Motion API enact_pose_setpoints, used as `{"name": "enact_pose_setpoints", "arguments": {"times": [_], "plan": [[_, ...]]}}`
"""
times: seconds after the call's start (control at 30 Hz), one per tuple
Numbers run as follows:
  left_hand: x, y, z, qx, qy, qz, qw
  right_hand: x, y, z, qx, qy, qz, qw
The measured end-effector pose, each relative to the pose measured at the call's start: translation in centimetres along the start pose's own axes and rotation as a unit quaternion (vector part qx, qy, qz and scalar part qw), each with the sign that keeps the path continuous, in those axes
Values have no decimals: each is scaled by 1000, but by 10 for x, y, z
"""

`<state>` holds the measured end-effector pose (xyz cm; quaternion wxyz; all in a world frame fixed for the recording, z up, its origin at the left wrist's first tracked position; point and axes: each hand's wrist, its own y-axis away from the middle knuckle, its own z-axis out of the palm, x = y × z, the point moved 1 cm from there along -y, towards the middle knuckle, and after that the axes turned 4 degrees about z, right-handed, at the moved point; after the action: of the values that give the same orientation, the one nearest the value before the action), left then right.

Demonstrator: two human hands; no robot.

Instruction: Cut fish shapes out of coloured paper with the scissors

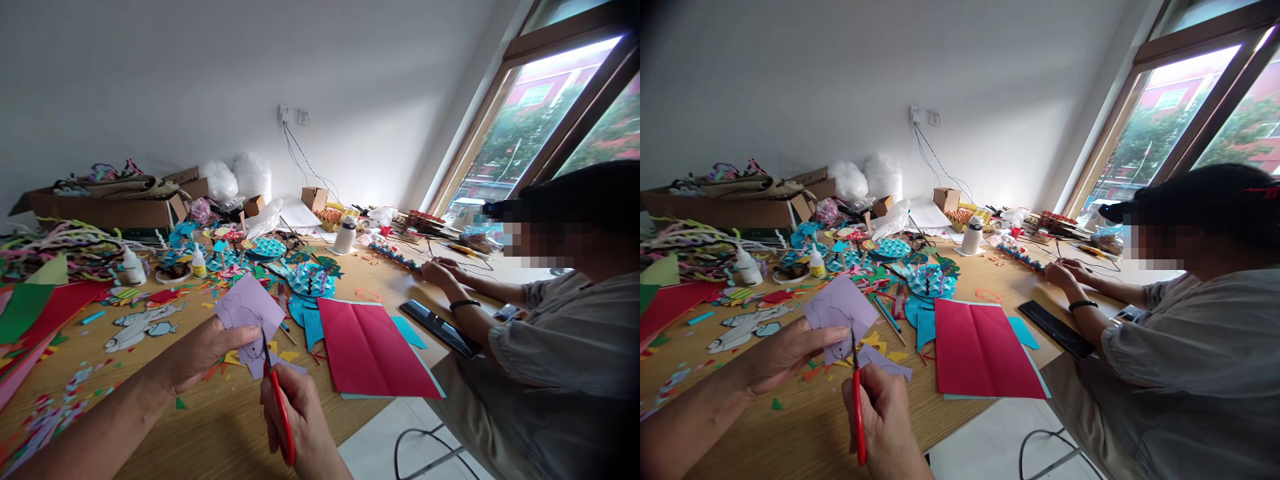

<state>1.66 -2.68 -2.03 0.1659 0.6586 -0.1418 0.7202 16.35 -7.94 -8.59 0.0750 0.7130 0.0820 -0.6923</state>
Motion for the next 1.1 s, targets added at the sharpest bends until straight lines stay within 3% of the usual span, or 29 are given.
{"name": "enact_pose_setpoints", "arguments": {"times": [0.43,0.93,1.1], "plan": [[1,2,9,48,15,3,999,-5,-1,3,-32,-74,-5,997],[2,1,6,38,17,-6,999,-4,-1,0,-22,-21,-4,1000],[5,3,6,58,17,-6,998,-9,-1,2,-24,-39,-3,999]]}}
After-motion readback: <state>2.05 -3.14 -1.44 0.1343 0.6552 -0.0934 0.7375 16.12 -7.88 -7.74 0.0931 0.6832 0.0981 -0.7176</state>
